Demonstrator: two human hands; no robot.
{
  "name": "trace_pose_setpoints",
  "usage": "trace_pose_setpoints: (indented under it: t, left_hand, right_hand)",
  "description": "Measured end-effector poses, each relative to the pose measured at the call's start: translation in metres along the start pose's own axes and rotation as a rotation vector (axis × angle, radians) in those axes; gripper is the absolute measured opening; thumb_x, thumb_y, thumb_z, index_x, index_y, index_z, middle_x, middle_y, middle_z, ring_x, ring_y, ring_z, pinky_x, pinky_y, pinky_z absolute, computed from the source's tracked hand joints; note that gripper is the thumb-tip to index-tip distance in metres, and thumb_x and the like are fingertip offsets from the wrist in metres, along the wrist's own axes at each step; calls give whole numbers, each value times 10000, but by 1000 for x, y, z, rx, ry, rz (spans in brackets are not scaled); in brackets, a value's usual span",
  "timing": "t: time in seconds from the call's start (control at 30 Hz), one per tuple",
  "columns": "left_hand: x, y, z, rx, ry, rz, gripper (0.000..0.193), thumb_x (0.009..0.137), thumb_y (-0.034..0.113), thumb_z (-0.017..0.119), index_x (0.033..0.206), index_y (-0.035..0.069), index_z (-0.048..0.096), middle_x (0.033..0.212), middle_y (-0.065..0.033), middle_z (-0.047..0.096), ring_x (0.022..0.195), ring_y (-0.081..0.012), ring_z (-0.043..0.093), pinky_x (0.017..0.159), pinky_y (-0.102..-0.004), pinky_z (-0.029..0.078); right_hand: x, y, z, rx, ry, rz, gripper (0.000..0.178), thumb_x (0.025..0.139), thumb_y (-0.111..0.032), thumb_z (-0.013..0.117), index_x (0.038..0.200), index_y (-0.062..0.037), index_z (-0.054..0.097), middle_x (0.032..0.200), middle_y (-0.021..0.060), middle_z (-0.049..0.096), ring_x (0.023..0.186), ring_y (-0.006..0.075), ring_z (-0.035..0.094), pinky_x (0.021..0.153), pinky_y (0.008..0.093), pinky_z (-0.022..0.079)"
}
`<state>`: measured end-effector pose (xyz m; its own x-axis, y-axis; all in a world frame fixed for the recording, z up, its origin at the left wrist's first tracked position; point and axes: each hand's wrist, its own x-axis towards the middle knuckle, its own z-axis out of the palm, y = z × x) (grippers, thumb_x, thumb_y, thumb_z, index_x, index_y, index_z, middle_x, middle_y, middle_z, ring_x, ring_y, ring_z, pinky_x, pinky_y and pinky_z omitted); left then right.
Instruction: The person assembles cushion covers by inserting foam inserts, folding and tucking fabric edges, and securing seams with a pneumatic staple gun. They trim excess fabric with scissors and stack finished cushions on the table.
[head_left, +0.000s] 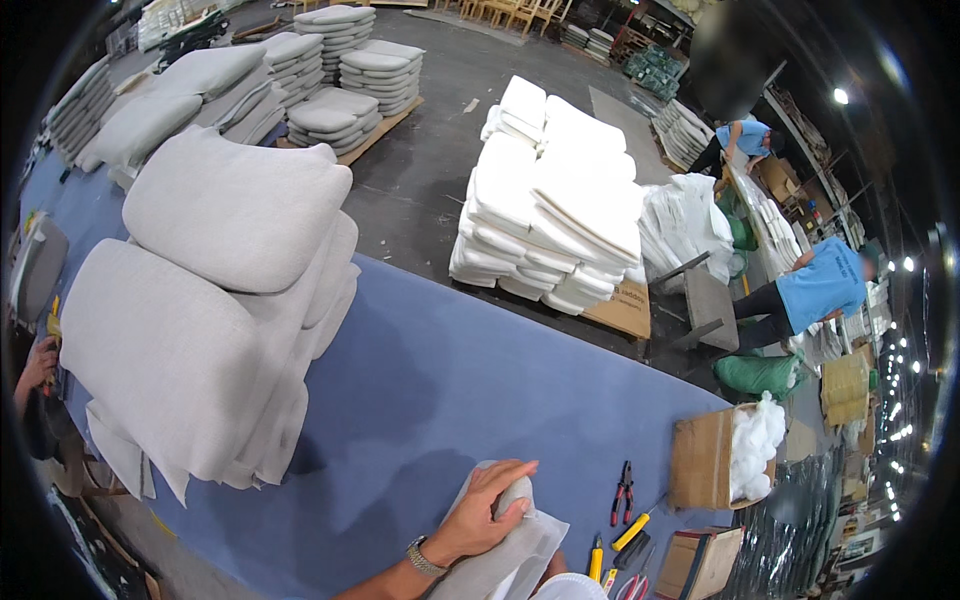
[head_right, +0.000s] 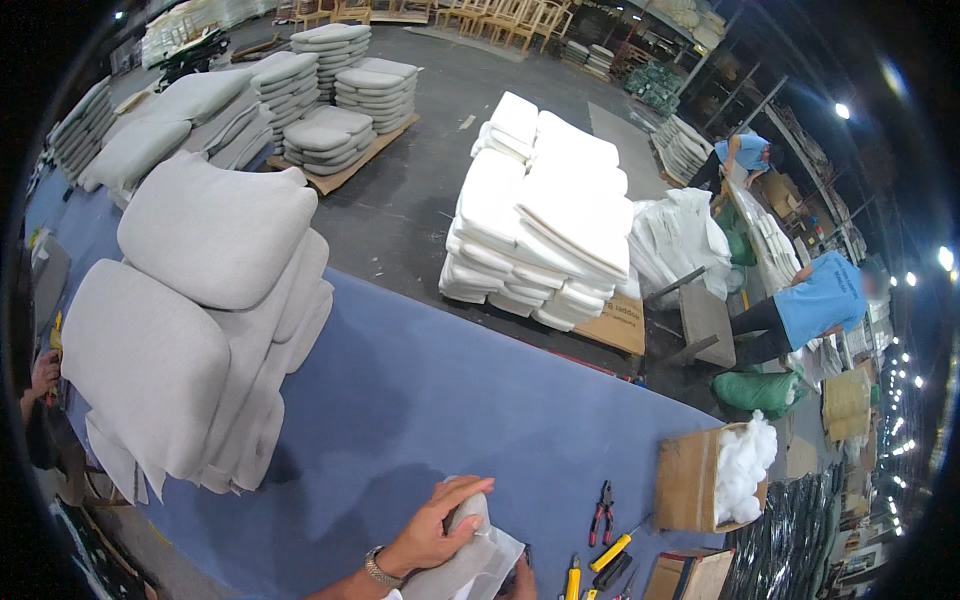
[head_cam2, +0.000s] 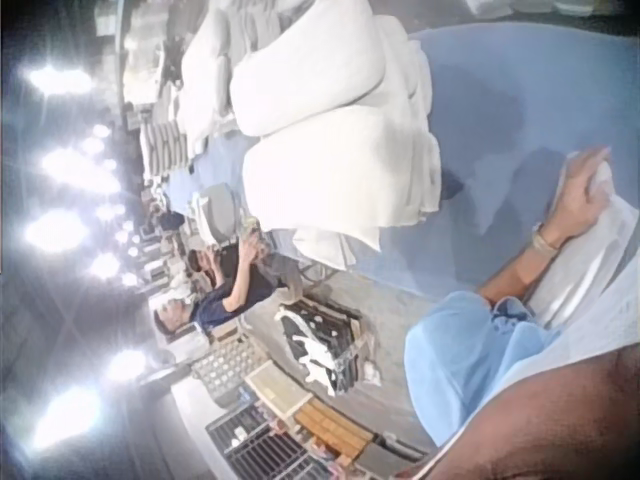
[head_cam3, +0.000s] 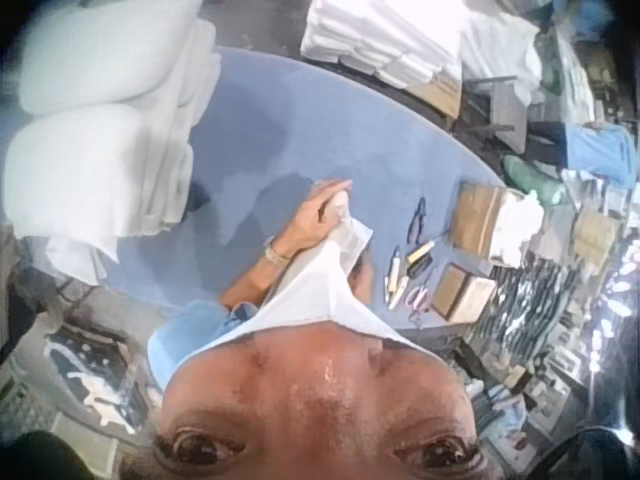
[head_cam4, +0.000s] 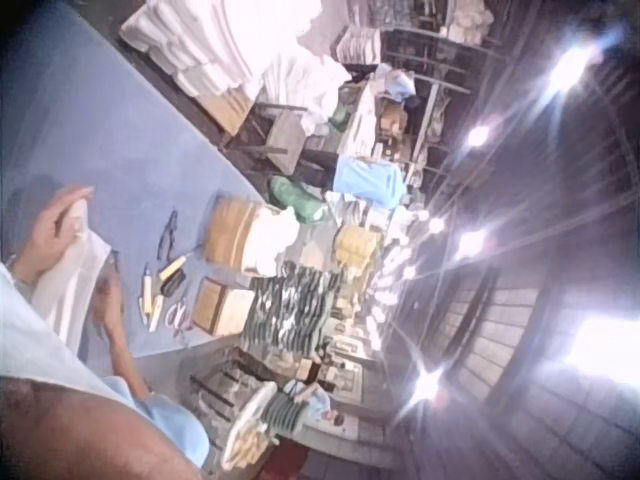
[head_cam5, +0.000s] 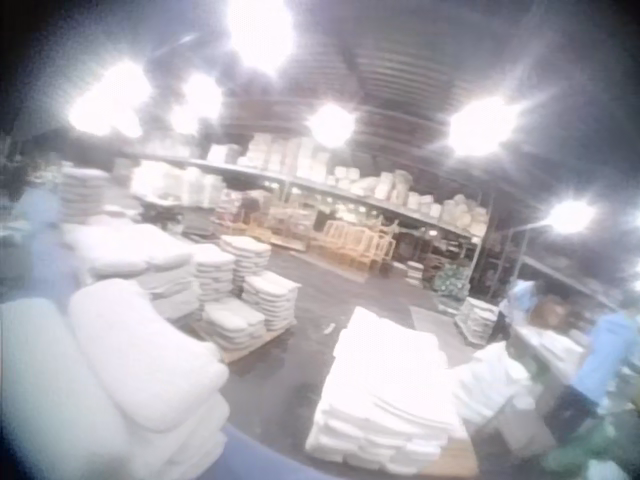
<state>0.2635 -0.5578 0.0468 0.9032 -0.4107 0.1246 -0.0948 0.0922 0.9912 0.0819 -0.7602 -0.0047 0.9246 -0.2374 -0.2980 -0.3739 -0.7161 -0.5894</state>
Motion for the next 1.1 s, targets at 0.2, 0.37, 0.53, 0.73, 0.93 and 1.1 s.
trace_pose_setpoints:
  t: [0.2,0.37,0.53,0.73,0.93,1.1]
  left_hand:
    - [1,3,11,60,-4,-89,583,942,176,640,1500,95,495,1432,-102,567,1403,-299,442,1218,-510,195]
    - [-8,-6,21,193,3,-90,636,897,159,661,1506,90,493,1482,-129,546,1431,-331,427,1231,-561,148]
    - [-2,9,9,111,-2,-113,657,842,85,637,1483,36,503,1469,-148,555,1463,-346,398,1243,-546,150]
    - [-1,-2,10,45,-61,-62,765,793,45,658,1531,78,456,1491,-145,490,1489,-357,345,1221,-621,57]
    - [0,-3,5,22,-81,-78,829,758,66,640,1556,68,414,1519,-164,454,1508,-381,303,1220,-627,40]
    - [0,-6,1,-15,-93,-82,856,732,78,644,1554,55,406,1517,-173,448,1508,-389,291,1214,-633,15]
  right_hand:
    - [12,-50,-92,-22,221,-326,310,981,-305,643,1081,-15,685,963,177,729,738,354,709,662,399,568]
    - [33,-113,-148,115,-26,-228,540,771,-141,849,1275,-38,685,1171,149,728,1076,283,709,956,362,540]
    - [53,-162,-163,99,-219,-125,519,770,-52,768,1283,-33,690,1143,144,738,1017,240,729,869,312,564]
    - [70,-165,-167,109,-344,-203,617,725,-56,758,1336,-51,666,1173,153,730,1037,267,736,883,356,583]
    - [88,-175,-173,85,-470,-219,687,695,-144,790,1361,-57,649,1194,155,721,1042,305,735,877,381,591]
    - [97,-178,-171,22,-524,-285,686,697,-131,768,1369,-69,645,1204,158,718,1026,319,735,867,395,596]
